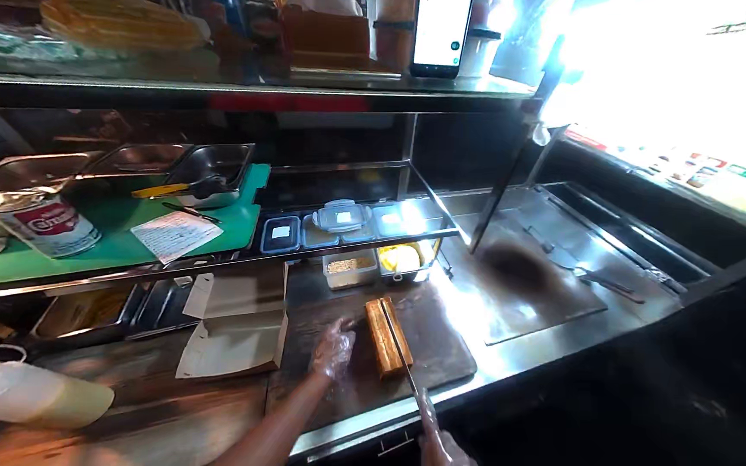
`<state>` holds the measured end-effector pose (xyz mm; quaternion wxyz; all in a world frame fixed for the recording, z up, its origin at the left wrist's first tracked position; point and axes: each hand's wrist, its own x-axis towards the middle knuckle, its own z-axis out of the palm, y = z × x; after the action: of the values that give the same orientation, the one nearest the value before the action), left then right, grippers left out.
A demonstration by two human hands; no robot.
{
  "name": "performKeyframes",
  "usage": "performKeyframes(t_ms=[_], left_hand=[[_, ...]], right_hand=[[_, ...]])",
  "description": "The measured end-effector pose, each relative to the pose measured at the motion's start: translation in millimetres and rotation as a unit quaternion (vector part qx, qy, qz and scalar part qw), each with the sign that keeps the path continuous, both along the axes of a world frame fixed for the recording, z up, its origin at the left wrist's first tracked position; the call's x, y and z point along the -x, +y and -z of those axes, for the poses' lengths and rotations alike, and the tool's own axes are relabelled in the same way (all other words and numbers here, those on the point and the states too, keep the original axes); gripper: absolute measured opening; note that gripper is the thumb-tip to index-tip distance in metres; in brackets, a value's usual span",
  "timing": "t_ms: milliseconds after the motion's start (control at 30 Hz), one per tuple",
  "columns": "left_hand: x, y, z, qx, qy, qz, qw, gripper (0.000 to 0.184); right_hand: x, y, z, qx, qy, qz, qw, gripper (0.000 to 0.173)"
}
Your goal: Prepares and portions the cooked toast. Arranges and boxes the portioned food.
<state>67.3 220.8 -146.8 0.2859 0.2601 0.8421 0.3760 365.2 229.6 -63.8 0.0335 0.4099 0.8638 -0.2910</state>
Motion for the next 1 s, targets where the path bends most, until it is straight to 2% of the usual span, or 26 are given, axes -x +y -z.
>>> performKeyframes(t_ms=[67,167,233,300,433,633,800,1000], left_hand=[[36,29,8,0.066,0.023,0.082,0.994,0.056],[66,64,26,0.036,-0.021,0.184,0.982,0.078],[79,76,29,0.026,-0.037,0.267,0.963,0.079],[89,81,35,0.018,-0.052,0.317,0.947,0.071],[106,82,44,0.019,-0.076,0.341,0.937,0.073],[116,88,35,0.059,-0.049,0.397,0.914,0.069],[118,89,38,0.044,-0.081,0.402,0.911,0.060],[121,86,33,0.083,-0.084,0.423,0.898,0.063]], right_hand=[[35,14,-12,0.005,-0.088,-0.002,0.996,0.064],[80,35,-22,0.031,-0.171,-0.002,0.985,0.069],[95,44,-24,0.047,-0.197,-0.002,0.979,0.070],[101,47,-30,0.055,-0.213,-0.003,0.975,0.069],[113,50,-40,0.031,-0.229,-0.010,0.973,0.067],[131,54,-46,0.031,-0.250,-0.013,0.968,0.064],[156,66,-48,0.097,-0.264,-0.001,0.959,0.068],[117,55,-47,0.076,-0.207,-0.019,0.975,0.061]])
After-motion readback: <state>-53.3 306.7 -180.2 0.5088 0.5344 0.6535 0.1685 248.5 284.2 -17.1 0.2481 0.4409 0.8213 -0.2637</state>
